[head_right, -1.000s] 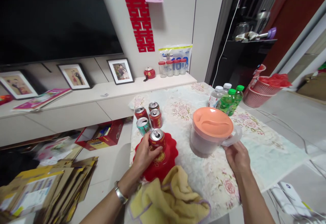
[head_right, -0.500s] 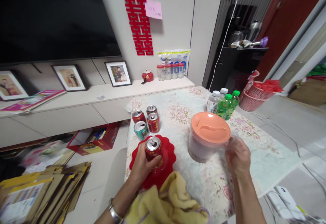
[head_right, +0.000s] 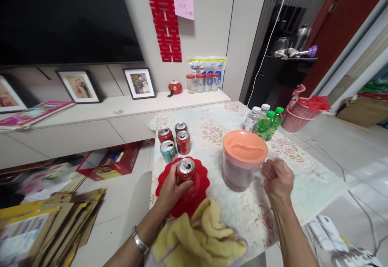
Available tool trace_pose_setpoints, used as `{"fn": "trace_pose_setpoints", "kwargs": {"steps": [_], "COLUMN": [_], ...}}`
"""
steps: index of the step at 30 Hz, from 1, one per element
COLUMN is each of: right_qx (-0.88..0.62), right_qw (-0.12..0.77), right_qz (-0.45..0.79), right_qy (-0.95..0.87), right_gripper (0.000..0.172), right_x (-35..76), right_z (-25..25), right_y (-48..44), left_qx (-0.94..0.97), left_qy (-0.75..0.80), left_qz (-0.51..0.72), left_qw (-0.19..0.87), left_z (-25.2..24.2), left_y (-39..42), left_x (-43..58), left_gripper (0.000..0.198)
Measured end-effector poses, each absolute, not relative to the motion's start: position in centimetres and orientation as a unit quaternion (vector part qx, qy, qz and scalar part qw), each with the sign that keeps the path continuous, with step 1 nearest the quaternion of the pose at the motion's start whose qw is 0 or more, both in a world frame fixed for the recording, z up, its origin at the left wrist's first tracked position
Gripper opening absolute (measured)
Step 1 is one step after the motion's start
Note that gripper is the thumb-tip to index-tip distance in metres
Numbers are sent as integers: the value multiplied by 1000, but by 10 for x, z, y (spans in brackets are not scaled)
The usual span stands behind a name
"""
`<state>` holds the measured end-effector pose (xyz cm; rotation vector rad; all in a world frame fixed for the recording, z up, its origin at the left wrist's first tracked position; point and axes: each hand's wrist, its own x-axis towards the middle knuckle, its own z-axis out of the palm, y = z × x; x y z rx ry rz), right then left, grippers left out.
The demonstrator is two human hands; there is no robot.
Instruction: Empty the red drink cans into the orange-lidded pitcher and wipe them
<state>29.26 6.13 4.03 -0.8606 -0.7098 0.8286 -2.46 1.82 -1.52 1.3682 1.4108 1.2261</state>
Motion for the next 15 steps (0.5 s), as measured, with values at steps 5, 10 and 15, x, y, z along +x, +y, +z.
{"fn": "trace_pose_setpoints", "kwargs": {"steps": [5, 10, 15], "right_qx": [-414, -426, -451], "right_qw": [746, 729, 704], "right_qz": [389, 388, 369], "right_qy": [-347, -370, -406], "right_gripper": [52, 56, 57], "right_x": [296, 300, 298], "right_z": [48, 57, 75], "right_y": [57, 48, 42], "left_qx": [535, 537, 541], "left_qy": [564, 568, 562], "left_qz": [492, 484, 487], "left_qw": [392, 393, 392], "left_z": [-16, -14, -15], "left_y": [18, 18, 18], "left_x": [-24, -24, -24], "left_gripper": [67, 69, 68]}}
